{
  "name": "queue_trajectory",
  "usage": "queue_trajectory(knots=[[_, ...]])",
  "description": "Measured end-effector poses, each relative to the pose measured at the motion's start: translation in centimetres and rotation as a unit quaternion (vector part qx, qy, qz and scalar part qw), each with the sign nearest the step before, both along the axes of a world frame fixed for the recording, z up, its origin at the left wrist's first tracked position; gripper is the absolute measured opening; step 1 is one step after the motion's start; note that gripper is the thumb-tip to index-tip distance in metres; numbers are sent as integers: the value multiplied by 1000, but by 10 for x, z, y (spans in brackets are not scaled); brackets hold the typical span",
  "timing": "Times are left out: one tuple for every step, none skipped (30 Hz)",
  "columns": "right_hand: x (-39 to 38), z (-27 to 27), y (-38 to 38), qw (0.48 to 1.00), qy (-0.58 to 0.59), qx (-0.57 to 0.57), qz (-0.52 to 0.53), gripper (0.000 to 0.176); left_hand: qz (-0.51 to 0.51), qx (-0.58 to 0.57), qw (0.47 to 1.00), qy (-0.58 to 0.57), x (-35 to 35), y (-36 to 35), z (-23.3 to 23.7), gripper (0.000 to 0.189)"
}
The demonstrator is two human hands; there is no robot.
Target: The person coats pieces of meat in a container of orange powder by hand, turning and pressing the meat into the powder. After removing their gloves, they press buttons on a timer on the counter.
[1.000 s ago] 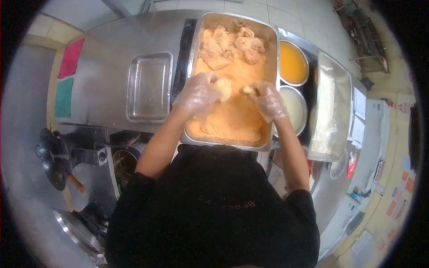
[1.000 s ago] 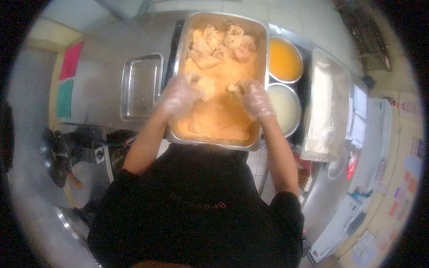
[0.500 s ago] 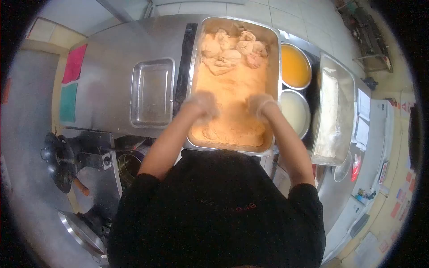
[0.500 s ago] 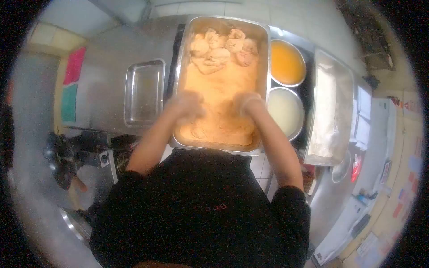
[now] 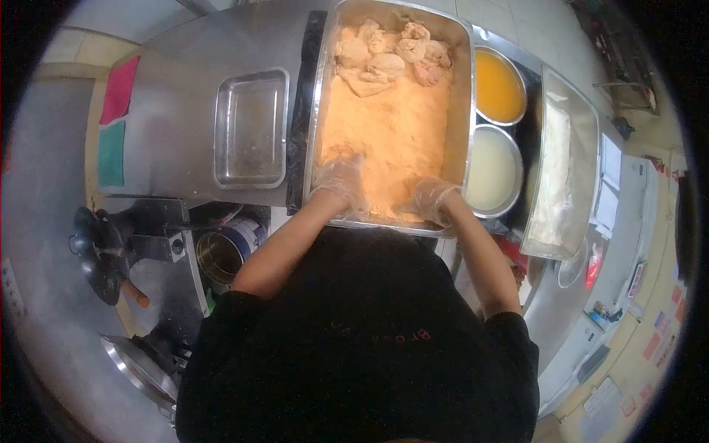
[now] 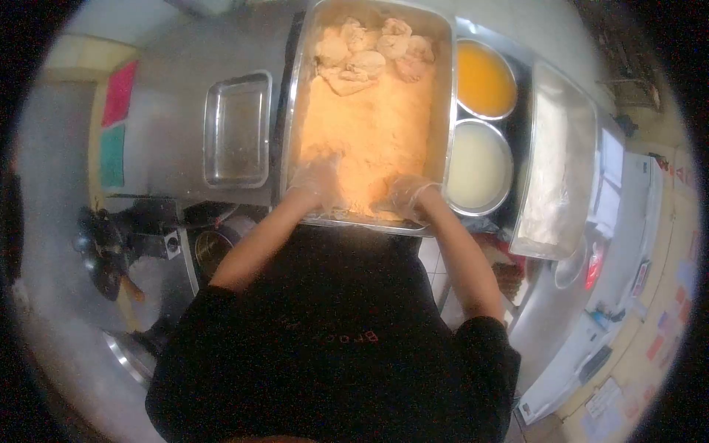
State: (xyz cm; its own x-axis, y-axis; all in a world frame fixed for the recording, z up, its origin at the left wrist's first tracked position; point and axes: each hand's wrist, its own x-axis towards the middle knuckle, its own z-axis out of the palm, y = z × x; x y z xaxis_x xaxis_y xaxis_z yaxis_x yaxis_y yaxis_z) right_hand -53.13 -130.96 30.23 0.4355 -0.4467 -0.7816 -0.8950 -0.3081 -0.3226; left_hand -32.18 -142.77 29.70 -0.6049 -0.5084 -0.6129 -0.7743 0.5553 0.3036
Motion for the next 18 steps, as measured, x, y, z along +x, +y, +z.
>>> queue_trajectory(knots=[[-2,3,0,999,-28,-18,17,43,8,26,1000,-5,2,-1,2,78],[-5,2,1,1000,-28,1,13,42,7,26,1000,-7,3,-1,-2,78],[-9,0,2,999,-27,20,8,55,-42,19,999,-21,2,-2,-4,84],[-13,-7,5,999,-27,21,4,55,-91,11,995,-34,1,-4,-7,92],[-17,-19,9,999,-23,14,-44,52,-96,11,995,-34,1,-5,-9,92],[-19,-26,11,996,-18,6,-91,50,-112,32,992,-50,0,-8,-2,94],[-18,-12,4,995,-18,6,-93,50,-127,53,988,-65,-1,-11,2,97],[-17,3,-4,976,-43,8,-215,49,-128,53,988,-66,-1,-12,-1,97],[-15,17,-11,941,-68,10,-333,51,-102,50,992,-52,0,-12,-6,99],[-14,24,-11,940,-68,11,-333,51,-77,47,995,-38,1,-12,-6,102],[-13,29,-11,839,-207,47,-501,54,-78,48,995,-38,2,-12,-7,102],[-13,31,-10,689,-333,79,-639,60,-6,78,997,3,3,-14,-2,102],[-15,18,-9,689,-333,80,-639,60,66,108,991,44,4,-15,2,102],[-18,-7,-8,675,-343,31,-653,63,67,108,991,43,4,-17,7,102],[-17,-8,-12,660,-351,-18,-664,66,84,121,987,58,2,-20,11,102],[-17,-8,-12,662,-351,-18,-662,66,101,133,983,73,1,-22,13,102],[-15,-8,-12,692,-286,-57,-660,65,101,134,983,75,-1,-26,4,102],[-10,-1,-14,719,-220,-94,-653,65,69,139,986,54,-5,-29,-3,97]])
